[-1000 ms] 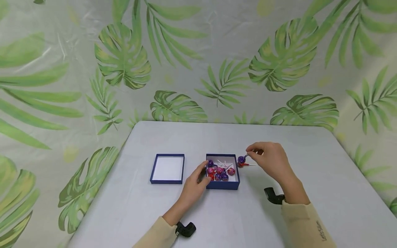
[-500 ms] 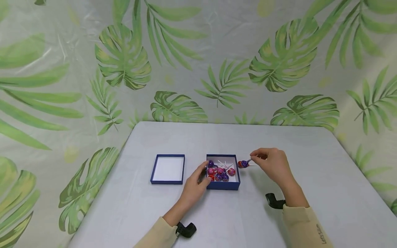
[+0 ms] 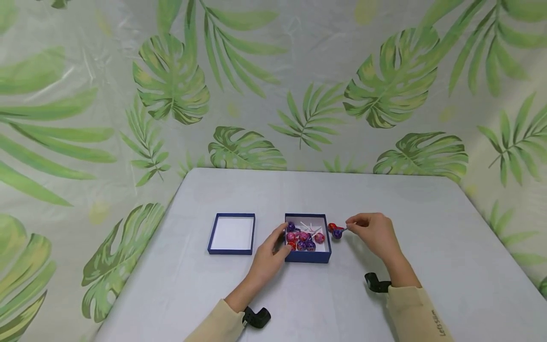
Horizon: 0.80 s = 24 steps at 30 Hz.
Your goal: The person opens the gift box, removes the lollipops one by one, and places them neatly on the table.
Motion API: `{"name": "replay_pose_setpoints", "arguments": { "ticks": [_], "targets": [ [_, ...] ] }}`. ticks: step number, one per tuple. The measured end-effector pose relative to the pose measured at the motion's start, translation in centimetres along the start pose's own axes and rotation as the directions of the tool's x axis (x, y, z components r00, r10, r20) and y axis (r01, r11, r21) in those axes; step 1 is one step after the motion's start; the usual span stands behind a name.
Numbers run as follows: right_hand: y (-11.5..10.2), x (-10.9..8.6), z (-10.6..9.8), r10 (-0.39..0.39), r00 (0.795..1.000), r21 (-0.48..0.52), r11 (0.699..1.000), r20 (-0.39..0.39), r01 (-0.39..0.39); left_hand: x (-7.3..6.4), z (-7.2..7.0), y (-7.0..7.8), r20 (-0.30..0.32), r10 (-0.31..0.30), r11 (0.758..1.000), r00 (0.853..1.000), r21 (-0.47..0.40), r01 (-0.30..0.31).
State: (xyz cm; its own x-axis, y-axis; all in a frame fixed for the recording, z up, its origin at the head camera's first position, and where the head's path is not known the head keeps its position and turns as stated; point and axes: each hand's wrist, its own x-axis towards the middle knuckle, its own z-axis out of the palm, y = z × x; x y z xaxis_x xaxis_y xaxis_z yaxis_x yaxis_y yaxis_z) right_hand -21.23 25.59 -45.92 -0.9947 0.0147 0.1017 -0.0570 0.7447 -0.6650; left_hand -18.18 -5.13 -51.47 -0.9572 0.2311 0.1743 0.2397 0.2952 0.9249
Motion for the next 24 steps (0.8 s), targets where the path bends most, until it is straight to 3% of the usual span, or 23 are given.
{"name": "replay_pose_setpoints", "arguments": {
  "ticks": [7,14,24],
  "targets": [
    [1.5,0.3,0.9,0.073,0.997,0.044,0.996,0.039,-0.075,0.0,0.0,-0.1,0.004,-0.005,1.000,1.000,0.009,0.005],
    [2.6,0.3,1.4,0.167,0.981,0.072,0.982,0.103,-0.174,-0.1,0.0,0.0,0.003,0.003,1.000,1.000,0.001,-0.003],
    [4.1,0.3,1.0,0.078,0.981,0.001,0.997,0.180,-0.079,0.0,-0.1,0.1,0.016,-0.024,1.000,1.000,0.016,0.024]
  ]
}}
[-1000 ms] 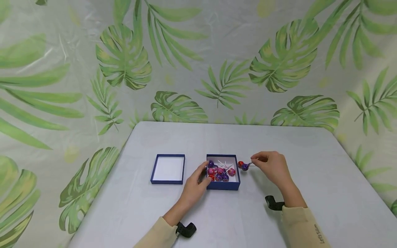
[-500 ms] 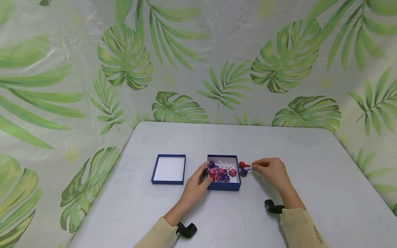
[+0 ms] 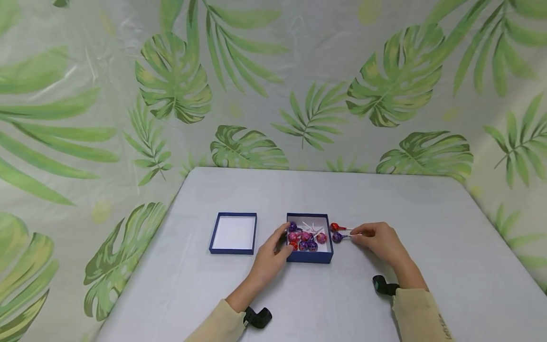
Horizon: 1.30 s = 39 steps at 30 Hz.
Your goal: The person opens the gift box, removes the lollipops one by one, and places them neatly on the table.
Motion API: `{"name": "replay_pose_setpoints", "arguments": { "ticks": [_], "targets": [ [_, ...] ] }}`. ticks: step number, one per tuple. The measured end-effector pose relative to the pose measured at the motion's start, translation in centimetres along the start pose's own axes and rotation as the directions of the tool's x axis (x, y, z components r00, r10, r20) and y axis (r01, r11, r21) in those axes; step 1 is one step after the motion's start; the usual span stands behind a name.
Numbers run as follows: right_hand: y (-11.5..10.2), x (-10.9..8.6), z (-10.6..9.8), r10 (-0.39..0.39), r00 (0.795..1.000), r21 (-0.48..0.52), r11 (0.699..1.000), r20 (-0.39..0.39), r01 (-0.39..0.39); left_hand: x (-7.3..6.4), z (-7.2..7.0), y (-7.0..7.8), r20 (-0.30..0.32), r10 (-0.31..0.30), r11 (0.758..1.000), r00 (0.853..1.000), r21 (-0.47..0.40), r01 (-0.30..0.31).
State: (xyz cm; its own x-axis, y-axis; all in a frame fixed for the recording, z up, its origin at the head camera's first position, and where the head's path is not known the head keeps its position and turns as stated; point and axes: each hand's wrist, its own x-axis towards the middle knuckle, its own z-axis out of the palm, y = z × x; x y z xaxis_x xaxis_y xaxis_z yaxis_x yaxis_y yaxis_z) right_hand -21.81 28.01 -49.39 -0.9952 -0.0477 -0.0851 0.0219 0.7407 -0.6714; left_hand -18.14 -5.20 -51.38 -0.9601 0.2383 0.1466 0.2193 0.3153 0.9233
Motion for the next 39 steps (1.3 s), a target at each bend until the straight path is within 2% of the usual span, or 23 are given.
{"name": "replay_pose_setpoints", "arguments": {
  "ticks": [7,17,29,39],
  "targets": [
    [0.34,0.25,-0.30,-0.028,1.000,-0.028,0.999,-0.012,0.028,0.23,0.00,0.33,-0.003,0.002,1.000,1.000,-0.003,-0.002],
    [0.71,0.34,0.01,-0.020,1.000,-0.044,0.999,-0.012,0.020,0.21,-0.13,0.56,-0.001,-0.002,1.000,1.000,-0.002,0.002],
    [0.86,0.55,0.32,-0.014,1.000,-0.038,0.999,0.004,0.014,0.28,-0.28,-0.10,0.011,0.006,1.000,1.000,0.012,-0.007],
    [0.90,0.57,0.38,-0.014,1.000,-0.036,0.999,0.012,0.014,0.19,-0.18,-0.04,0.010,0.003,1.000,1.000,0.013,-0.003]
  ]
}}
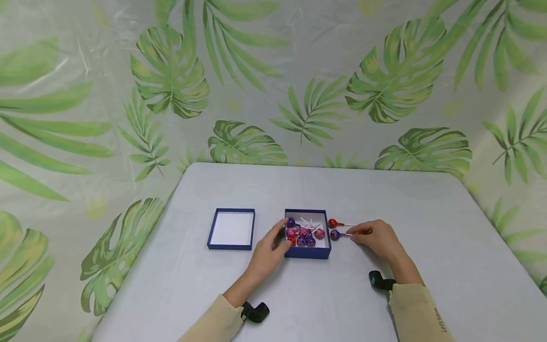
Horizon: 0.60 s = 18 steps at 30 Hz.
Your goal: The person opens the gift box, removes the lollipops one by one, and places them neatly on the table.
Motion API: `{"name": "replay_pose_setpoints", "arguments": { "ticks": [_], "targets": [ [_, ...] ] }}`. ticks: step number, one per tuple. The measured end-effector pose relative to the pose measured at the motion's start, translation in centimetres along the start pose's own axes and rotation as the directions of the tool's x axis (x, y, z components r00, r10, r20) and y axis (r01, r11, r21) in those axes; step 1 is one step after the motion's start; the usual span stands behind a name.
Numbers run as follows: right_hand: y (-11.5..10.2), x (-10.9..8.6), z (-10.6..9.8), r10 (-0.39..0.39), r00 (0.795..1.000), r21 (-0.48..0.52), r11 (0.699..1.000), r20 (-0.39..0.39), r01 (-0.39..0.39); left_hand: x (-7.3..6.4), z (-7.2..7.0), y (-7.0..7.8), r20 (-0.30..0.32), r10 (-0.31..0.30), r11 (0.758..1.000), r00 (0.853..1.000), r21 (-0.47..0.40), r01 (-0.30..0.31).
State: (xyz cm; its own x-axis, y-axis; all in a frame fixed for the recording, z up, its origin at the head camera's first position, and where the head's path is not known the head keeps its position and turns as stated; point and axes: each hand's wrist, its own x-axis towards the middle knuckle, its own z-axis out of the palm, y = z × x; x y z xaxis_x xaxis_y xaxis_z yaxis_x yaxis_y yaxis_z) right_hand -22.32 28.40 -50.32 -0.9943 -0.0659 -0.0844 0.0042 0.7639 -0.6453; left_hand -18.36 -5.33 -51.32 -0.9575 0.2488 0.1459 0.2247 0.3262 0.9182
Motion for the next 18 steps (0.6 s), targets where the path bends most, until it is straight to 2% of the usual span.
{"name": "replay_pose_setpoints", "arguments": {
  "ticks": [7,18],
  "targets": [
    [-0.13,0.19,0.04,-0.008,1.000,0.005,1.000,-0.002,0.008,0.10,-0.25,0.14,-0.004,0.022,1.000,1.000,-0.009,-0.022],
    [-0.75,-0.33,-0.62,0.048,0.998,0.012,0.999,0.036,-0.048,-0.03,0.06,-0.04,-0.001,0.024,1.000,1.000,-0.013,-0.024]
  ]
}}
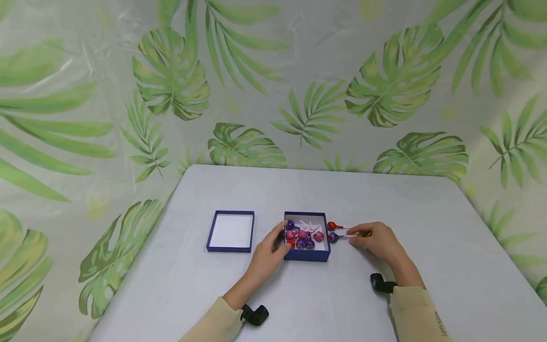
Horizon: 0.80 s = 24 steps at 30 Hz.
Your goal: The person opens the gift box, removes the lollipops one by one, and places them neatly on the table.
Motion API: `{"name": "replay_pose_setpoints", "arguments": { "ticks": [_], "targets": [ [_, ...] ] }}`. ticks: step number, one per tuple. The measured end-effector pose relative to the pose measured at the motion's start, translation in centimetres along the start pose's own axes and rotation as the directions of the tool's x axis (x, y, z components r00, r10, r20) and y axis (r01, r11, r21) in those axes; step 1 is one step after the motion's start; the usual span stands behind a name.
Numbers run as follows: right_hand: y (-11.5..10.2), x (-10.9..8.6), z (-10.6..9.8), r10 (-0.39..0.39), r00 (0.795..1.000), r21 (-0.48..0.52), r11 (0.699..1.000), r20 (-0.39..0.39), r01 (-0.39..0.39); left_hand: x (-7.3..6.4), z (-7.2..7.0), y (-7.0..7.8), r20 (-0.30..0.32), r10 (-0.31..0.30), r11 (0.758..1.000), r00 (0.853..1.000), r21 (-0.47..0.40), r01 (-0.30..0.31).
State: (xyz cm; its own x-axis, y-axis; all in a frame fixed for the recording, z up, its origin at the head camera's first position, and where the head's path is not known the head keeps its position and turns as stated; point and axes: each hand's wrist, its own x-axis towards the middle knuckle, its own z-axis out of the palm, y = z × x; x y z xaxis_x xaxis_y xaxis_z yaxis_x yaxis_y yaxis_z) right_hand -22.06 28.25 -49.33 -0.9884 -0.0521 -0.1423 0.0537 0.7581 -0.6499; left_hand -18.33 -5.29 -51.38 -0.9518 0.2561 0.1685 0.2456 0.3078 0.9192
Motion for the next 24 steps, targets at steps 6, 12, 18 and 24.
{"name": "replay_pose_setpoints", "arguments": {
  "ticks": [6,12,18,24],
  "targets": [
    [-1.1,-0.2,-1.4,-0.006,1.000,-0.041,0.999,-0.004,0.006,0.2,0.0,0.1,-0.001,0.010,1.000,1.000,0.009,-0.010],
    [-2.7,-0.5,-2.8,-0.096,0.995,-0.088,0.992,-0.026,0.093,0.3,-0.2,0.0,-0.008,0.010,1.000,1.000,0.024,-0.010],
    [-4.8,-0.8,-3.7,-0.164,0.985,-0.127,0.980,-0.056,0.156,0.0,0.0,-0.2,0.002,0.005,1.000,1.000,0.017,-0.005],
    [-7.1,-0.8,-4.0,-0.235,0.968,-0.148,0.964,-0.088,0.221,-0.2,-0.1,-0.2,-0.005,0.027,1.000,1.000,0.013,-0.027]
  ]
}}
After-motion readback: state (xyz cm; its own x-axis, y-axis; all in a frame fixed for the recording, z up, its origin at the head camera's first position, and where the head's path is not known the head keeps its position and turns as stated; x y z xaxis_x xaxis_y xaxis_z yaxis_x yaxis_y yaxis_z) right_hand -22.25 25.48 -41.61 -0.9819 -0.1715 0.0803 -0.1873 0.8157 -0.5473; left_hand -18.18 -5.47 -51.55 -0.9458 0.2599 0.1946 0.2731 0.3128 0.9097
